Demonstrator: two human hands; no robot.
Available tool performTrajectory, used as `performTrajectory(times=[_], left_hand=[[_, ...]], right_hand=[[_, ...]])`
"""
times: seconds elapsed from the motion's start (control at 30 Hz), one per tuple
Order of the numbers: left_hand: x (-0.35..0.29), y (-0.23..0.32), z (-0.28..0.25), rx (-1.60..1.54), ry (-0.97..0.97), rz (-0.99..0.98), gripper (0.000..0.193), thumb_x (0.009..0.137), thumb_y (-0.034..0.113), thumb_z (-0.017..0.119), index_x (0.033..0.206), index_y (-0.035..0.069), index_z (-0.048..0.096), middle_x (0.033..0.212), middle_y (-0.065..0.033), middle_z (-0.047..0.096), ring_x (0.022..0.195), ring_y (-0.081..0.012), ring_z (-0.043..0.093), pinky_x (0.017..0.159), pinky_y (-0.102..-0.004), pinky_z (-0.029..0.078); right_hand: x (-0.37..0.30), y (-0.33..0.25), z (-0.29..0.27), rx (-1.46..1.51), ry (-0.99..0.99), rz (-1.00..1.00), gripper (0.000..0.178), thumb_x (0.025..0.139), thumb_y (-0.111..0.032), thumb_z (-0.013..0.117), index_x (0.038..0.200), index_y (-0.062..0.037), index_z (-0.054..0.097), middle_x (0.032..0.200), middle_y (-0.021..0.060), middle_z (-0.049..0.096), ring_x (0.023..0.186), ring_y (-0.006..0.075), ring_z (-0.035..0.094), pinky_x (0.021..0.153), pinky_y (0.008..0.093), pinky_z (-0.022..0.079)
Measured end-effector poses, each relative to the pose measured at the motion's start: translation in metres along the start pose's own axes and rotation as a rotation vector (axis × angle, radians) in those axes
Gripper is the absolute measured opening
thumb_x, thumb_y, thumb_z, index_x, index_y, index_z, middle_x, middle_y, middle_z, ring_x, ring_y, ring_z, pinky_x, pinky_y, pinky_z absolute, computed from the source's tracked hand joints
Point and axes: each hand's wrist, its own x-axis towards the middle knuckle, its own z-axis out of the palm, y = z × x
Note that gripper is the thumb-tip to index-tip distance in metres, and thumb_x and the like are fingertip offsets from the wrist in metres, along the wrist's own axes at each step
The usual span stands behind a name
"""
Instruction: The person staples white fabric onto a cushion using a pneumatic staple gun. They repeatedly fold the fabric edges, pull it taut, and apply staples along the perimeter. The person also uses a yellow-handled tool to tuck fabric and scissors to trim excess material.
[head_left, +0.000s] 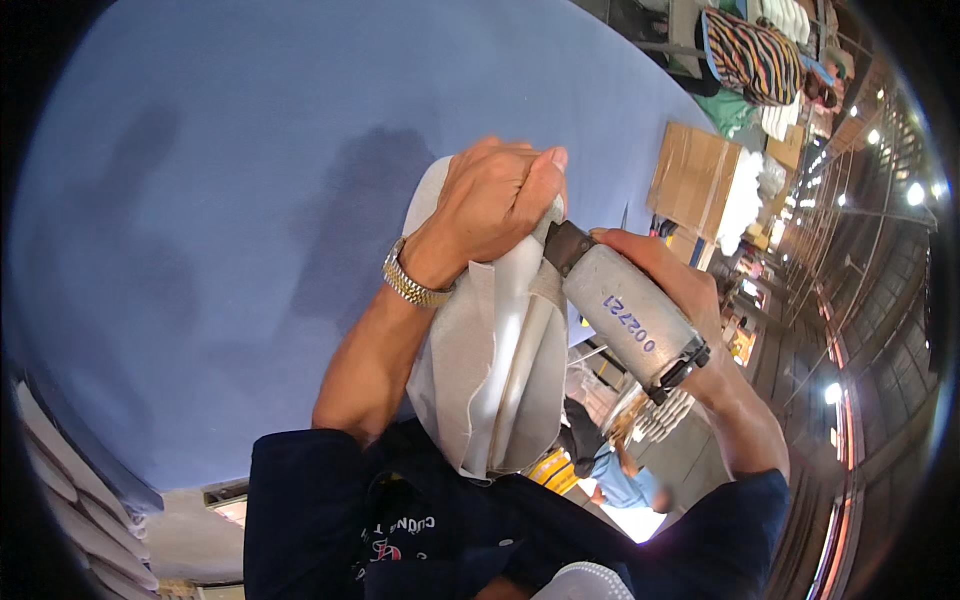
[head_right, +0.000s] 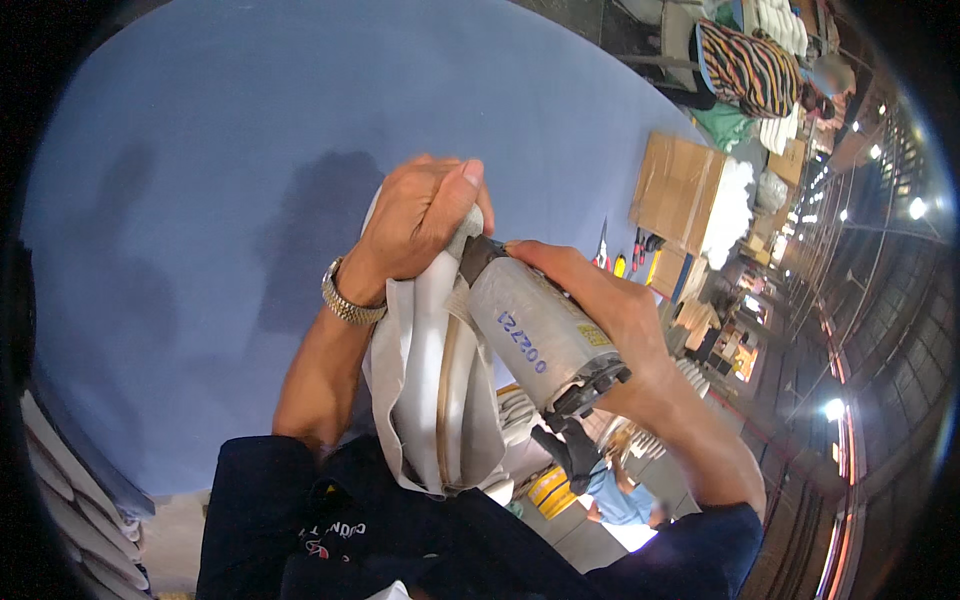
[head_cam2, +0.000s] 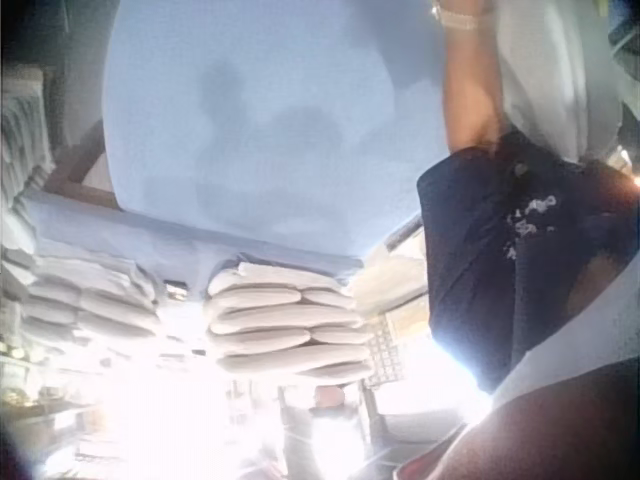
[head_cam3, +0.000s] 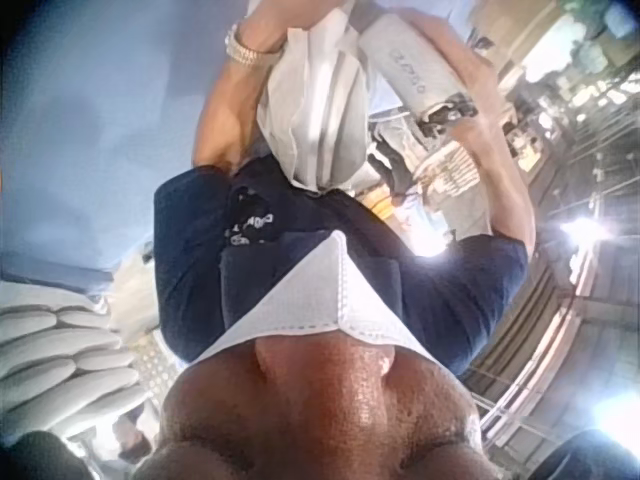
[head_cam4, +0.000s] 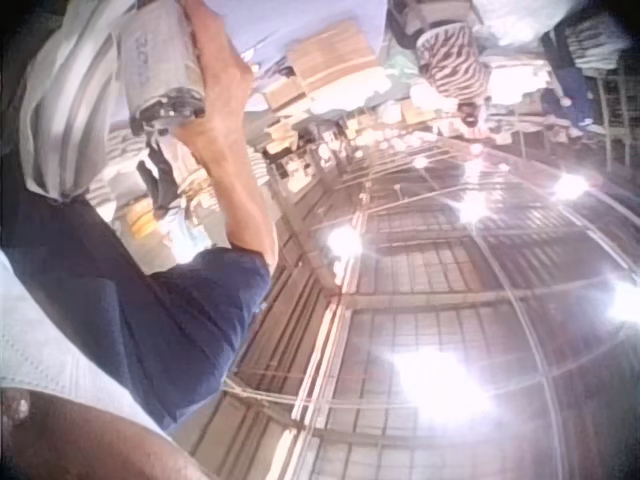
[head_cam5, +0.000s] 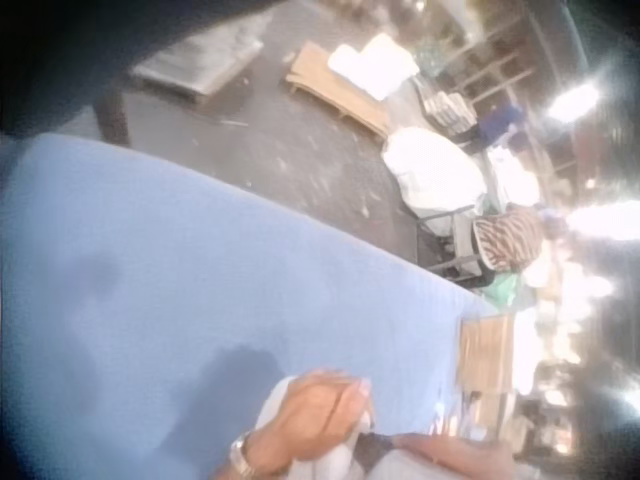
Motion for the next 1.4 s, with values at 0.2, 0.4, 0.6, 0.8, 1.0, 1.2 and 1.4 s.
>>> performTrajectory(times=[0.2,0.4,0.6,0.8,1.0,1.2,1.4], left_hand=[[-0.001,0.013,-0.017,-0.1,-0.14,-0.206,0.061,0.11,0.04,0.042,0.078,0.002,0.076,0.07,-0.0143,0.068,0.069,-0.0236,0.065,0.071,-0.0393,0.051],[0.002,0.006,-0.035,0.071,-0.152,-0.328,0.067,0.107,0.052,0.043,0.079,-0.002,0.072,0.068,-0.0172,0.067,0.067,-0.0252,0.063,0.073,-0.0425,0.052],[-0.044,0.103,-0.017,0.095,0.085,-0.213,0.064,0.106,0.044,0.047,0.067,0.0,0.074,0.062,-0.0095,0.066,0.062,-0.0192,0.06,0.069,-0.0368,0.05],[-0.097,0.284,0.038,0.466,-0.011,0.465,0.059,0.107,0.026,0.042,0.061,0.002,0.071,0.061,-0.0087,0.067,0.061,-0.0201,0.059,0.084,-0.0355,0.047],[-0.125,0.281,0.085,0.599,-0.051,0.702,0.061,0.109,0.023,0.035,0.063,0.002,0.069,0.066,-0.0109,0.07,0.067,-0.0233,0.065,0.095,-0.039,0.049],[-0.156,0.271,0.151,0.604,0.24,0.701,0.07,0.114,0.027,0.022,0.079,-0.003,0.074,0.078,-0.0147,0.074,0.089,-0.0306,0.073,0.111,-0.0486,0.043],[-0.172,0.22,0.187,-0.195,0.557,0.508,0.057,0.115,0.033,0.028,0.128,-0.008,0.065,0.127,-0.0207,0.069,0.12,-0.0318,0.066,0.119,-0.0478,0.041]], right_hand=[[-0.006,0.006,0.017,0.081,0.102,-0.086,0.069,0.075,-0.009,0.081,0.14,-0.0031,0.058,0.125,0.0154,0.069,0.111,0.03,0.072,0.096,0.0345,0.054],[-0.055,0.009,0.063,-0.004,0.422,-0.274,0.073,0.071,-0.007,0.083,0.141,-0.0053,0.062,0.122,0.0174,0.072,0.11,0.033,0.071,0.097,0.0369,0.054],[-0.109,0.12,0.157,0.249,0.576,0.086,0.061,0.082,-0.017,0.085,0.137,-0.004,0.064,0.123,0.0183,0.072,0.114,0.0354,0.07,0.097,0.0406,0.055],[-0.12,0.225,0.268,0.543,0.633,0.194,0.06,0.083,-0.025,0.085,0.135,-0.0018,0.065,0.134,0.0233,0.064,0.121,0.0369,0.066,0.098,0.0429,0.055],[-0.128,0.174,0.214,0.622,0.629,-0.234,0.047,0.095,-0.018,0.075,0.137,0.0007,0.063,0.13,0.0187,0.067,0.117,0.0283,0.067,0.101,0.0402,0.053],[-0.192,0.069,0.135,0.82,0.714,-0.943,0.074,0.093,-0.033,0.077,0.15,0.0041,0.048,0.15,0.0236,0.054,0.136,0.0366,0.057,0.114,0.0439,0.044],[-0.184,0.032,0.132,0.861,0.909,-0.93,0.078,0.094,-0.028,0.074,0.156,0.0054,0.04,0.149,0.0294,0.054,0.14,0.0401,0.054,0.114,0.0443,0.043]])
